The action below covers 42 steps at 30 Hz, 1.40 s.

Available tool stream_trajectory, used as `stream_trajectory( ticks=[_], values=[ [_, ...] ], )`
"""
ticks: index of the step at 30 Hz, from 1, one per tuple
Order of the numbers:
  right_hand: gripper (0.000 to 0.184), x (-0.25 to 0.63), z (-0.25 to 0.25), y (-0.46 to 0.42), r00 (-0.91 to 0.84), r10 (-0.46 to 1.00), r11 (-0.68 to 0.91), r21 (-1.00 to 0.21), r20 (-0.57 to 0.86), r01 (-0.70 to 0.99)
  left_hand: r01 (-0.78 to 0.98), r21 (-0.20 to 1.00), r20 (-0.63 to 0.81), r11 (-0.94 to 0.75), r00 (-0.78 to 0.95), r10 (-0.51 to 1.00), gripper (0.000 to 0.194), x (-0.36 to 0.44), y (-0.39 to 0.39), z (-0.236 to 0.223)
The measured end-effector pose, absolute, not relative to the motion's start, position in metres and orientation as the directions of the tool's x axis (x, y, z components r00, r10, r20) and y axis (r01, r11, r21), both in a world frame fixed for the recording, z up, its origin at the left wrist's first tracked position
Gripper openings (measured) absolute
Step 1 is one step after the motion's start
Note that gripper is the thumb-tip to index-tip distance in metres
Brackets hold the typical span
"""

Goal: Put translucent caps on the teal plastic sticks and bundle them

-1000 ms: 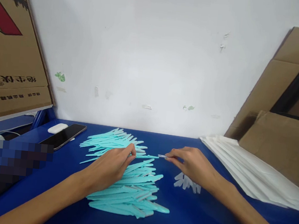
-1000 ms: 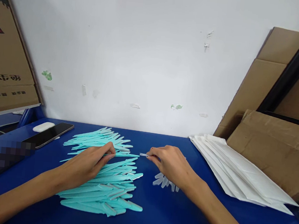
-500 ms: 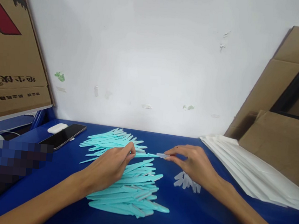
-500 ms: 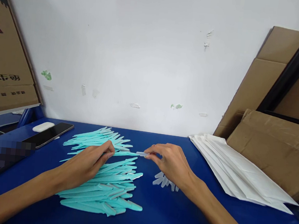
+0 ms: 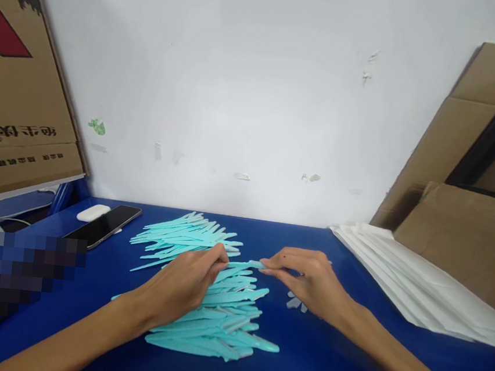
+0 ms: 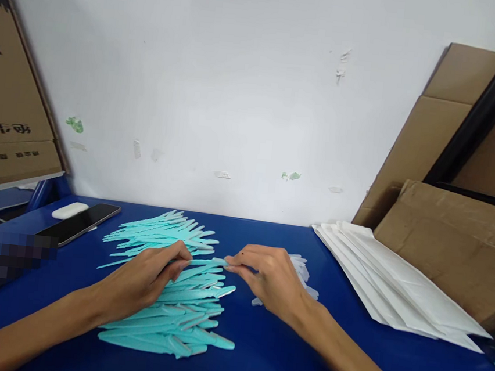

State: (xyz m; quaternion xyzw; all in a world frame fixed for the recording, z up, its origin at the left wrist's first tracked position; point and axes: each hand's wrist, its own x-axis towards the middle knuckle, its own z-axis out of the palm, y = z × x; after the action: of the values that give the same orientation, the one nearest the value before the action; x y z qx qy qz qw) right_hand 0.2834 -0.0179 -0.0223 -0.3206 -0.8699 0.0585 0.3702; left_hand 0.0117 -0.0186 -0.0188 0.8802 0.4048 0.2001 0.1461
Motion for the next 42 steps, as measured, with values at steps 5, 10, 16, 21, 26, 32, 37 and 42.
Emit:
stream_trajectory(
  ticks=[5,10,16,21,26,32,37,42],
  values=[
    [0.017,0.283,-0.028,-0.015,-0.532,0.628,0.752,-0.267,0.568,0.602,0.707,0.347,0.236,-0.616,0.57,0.787,0.023,0.008,-0.012,-0.018],
    [0.03,0.285,-0.02,-0.015,-0.455,0.711,0.625,-0.185,0.536,0.759,0.769,0.293,0.328,-0.569,0.478,0.815,0.03,-0.01,0.008,-0.015],
    [0.023,0.291,-0.015,-0.013,-0.379,0.767,0.553,-0.233,0.518,0.8,0.81,0.178,0.353,-0.558,0.477,0.805,0.033,-0.026,0.023,-0.019],
    [0.014,0.292,-0.015,-0.011,-0.381,0.785,0.543,-0.247,0.489,0.802,0.788,0.201,0.163,-0.582,0.559,0.813,0.031,-0.027,0.009,0.001],
    [0.014,0.305,-0.009,-0.005,-0.403,0.811,0.498,-0.139,0.425,0.856,0.823,0.267,-0.047,-0.502,0.531,0.846,0.02,-0.034,-0.002,0.021],
    [0.007,0.331,-0.01,0.004,-0.425,0.844,0.462,-0.044,0.327,0.886,0.802,0.298,-0.107,-0.517,0.567,0.817,0.018,-0.041,0.002,0.01],
    [0.006,0.342,-0.009,0.008,-0.334,0.872,0.329,0.078,0.357,0.941,0.796,0.3,-0.09,-0.525,0.572,0.816,0.018,-0.036,0.001,0.009],
    [0.007,0.35,-0.002,0.012,-0.215,0.91,0.168,0.159,0.353,0.973,0.81,0.289,-0.083,-0.511,0.553,0.829,0.017,-0.031,0.0,0.013]
  ],
)
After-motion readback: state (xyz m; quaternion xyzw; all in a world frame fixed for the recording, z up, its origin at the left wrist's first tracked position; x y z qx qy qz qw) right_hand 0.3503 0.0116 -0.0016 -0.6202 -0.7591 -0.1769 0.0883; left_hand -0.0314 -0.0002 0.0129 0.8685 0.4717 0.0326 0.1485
